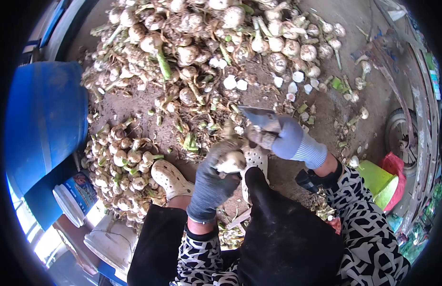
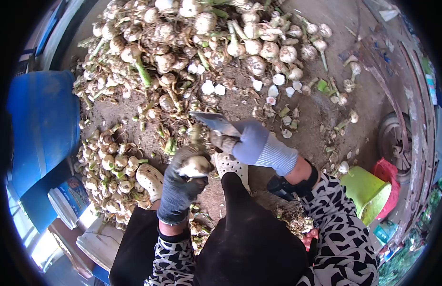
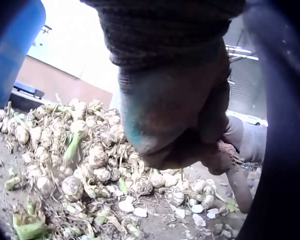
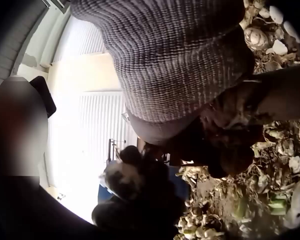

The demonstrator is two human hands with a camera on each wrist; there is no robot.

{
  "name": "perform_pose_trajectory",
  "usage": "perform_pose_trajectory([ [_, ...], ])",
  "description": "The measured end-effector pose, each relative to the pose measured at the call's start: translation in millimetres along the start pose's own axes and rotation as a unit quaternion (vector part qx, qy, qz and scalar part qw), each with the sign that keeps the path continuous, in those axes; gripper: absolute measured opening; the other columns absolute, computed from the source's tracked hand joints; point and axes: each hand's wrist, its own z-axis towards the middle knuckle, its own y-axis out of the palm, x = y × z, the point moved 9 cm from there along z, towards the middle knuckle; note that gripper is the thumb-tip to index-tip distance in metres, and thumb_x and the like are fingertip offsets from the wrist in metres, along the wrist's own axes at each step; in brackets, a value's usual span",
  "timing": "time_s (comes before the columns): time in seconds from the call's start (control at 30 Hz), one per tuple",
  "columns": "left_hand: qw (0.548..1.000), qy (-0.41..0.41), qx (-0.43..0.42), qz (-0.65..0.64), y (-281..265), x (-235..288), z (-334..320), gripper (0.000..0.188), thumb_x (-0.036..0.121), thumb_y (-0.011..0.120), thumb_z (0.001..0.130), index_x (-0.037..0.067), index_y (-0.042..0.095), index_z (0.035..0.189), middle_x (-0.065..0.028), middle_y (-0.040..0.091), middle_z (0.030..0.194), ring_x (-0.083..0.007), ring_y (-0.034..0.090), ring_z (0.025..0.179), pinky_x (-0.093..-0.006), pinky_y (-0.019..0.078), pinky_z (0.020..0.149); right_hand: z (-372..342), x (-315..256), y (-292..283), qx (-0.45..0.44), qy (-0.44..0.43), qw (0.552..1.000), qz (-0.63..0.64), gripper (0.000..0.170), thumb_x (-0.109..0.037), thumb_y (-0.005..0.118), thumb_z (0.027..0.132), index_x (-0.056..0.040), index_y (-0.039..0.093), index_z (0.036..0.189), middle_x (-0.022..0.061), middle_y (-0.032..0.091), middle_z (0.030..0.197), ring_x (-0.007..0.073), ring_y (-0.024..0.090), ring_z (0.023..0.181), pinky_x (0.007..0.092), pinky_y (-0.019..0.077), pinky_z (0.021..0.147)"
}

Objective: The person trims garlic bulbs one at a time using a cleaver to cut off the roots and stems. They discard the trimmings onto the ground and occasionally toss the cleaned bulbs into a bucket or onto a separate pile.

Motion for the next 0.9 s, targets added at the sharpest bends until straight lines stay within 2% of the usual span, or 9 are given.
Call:
perform_pose_trajectory([
  [0.13,0.981,0.156,-0.046,0.109,6.2,41.0,-9.7,0.044,-0.013,0.062,0.066,0.005,0.061,0.106,-0.012,0.063,0.11,-0.0235,0.061,0.103,-0.0331,0.0477,0.087,16.7,55.7,35.3,-0.132,-0.002,0.964,-0.231,0.023,-0.022,0.052,0.094,-0.0119,0.067,0.108,0.0113,0.07,0.09,0.0172,0.067,0.077,0.0327,0.053,0.072],
  [0.2,0.959,0.253,0.077,0.106,-49.5,67.0,-31.1,0.051,-0.011,0.066,0.066,0.004,0.057,0.115,-0.0124,0.062,0.108,-0.0251,0.06,0.101,-0.0355,0.0491,0.087,24.9,101.4,48.1,-0.261,0.083,0.818,-0.506,0.028,-0.029,0.049,0.095,-0.0148,0.065,0.112,0.0099,0.069,0.095,0.0197,0.066,0.083,0.0356,0.0521,0.08],
  [0.23,0.965,0.089,0.216,-0.116,-97.3,54.4,-42.3,0.051,-0.006,0.068,0.071,0.003,0.054,0.119,-0.0112,0.061,0.108,-0.0231,0.06,0.096,-0.0334,0.0499,0.084,33.6,94.9,48.5,-0.262,0.081,0.818,-0.505,0.028,-0.029,0.049,0.095,-0.0148,0.065,0.112,0.0099,0.069,0.095,0.0197,0.066,0.083,0.0356,0.0521,0.08],
  [0.33,0.846,0.114,0.464,0.236,-230.4,77.0,-92.6,0.06,-0.002,0.06,0.079,0.008,0.038,0.134,-0.0103,0.059,0.11,-0.0196,0.059,0.092,-0.0298,0.0525,0.078,81.5,61.0,48.6,-0.126,0.135,0.919,-0.349,0.034,-0.038,0.049,0.094,-0.0137,0.065,0.112,0.0096,0.068,0.09,0.0205,0.066,0.079,0.0353,0.0525,0.081],
  [0.43,0.772,0.073,0.583,0.244,-246.1,76.2,-111.9,0.074,0.004,0.064,0.081,0.013,0.028,0.145,-0.0179,0.058,0.118,-0.0212,0.058,0.098,-0.0313,0.0491,0.086,144.9,39.3,67.3,-0.079,0.102,0.957,-0.26,0.037,-0.039,0.049,0.094,-0.0106,0.065,0.111,0.0105,0.067,0.083,0.0203,0.066,0.075,0.0362,0.0531,0.076],
  [0.5,0.836,-0.036,0.506,0.207,-274.7,10.2,-91.3,0.063,0.014,0.062,0.086,0.01,0.033,0.142,-0.0165,0.057,0.121,-0.0212,0.057,0.102,-0.033,0.0477,0.088,186.1,60.2,81.0,-0.073,0.144,0.928,-0.335,0.034,-0.038,0.052,0.093,-0.0122,0.064,0.112,0.0099,0.068,0.081,0.0231,0.066,0.071,0.0378,0.0534,0.073],
  [0.57,0.921,-0.121,0.37,-0.028,-205.9,-27.9,-38.7,0.055,0.027,0.056,0.091,0.007,0.038,0.139,-0.0162,0.057,0.121,-0.0232,0.057,0.106,-0.035,0.0461,0.092,193.4,64.0,83.9,-0.039,0.116,0.931,-0.345,0.032,-0.036,0.054,0.091,-0.0138,0.064,0.111,0.0108,0.068,0.081,0.0276,0.066,0.072,0.0394,0.0536,0.072],
  [0.7,0.903,-0.114,0.22,-0.352,-107.7,-72.2,35.8,0.058,0.042,0.055,0.092,0.002,0.044,0.132,-0.0171,0.061,0.112,-0.0273,0.061,0.098,-0.0401,0.047,0.092,102.1,25.9,94.2,-0.115,0.012,0.963,-0.242,0.019,-0.031,0.056,0.09,-0.0172,0.066,0.098,0.0075,0.066,0.083,0.0246,0.065,0.077,0.0376,0.0514,0.075],
  [0.9,0.926,0.009,0.057,-0.374,-63.3,-54.4,49.2,0.056,0.036,0.065,0.088,0.0,0.046,0.127,-0.0121,0.063,0.101,-0.0251,0.063,0.095,-0.0365,0.0531,0.08,18.0,-4.4,51.5,-0.069,-0.168,0.947,-0.266,0.011,-0.018,0.064,0.082,-0.0167,0.064,0.093,0.0011,0.064,0.094,0.0238,0.066,0.077,0.0345,0.0521,0.067],
])
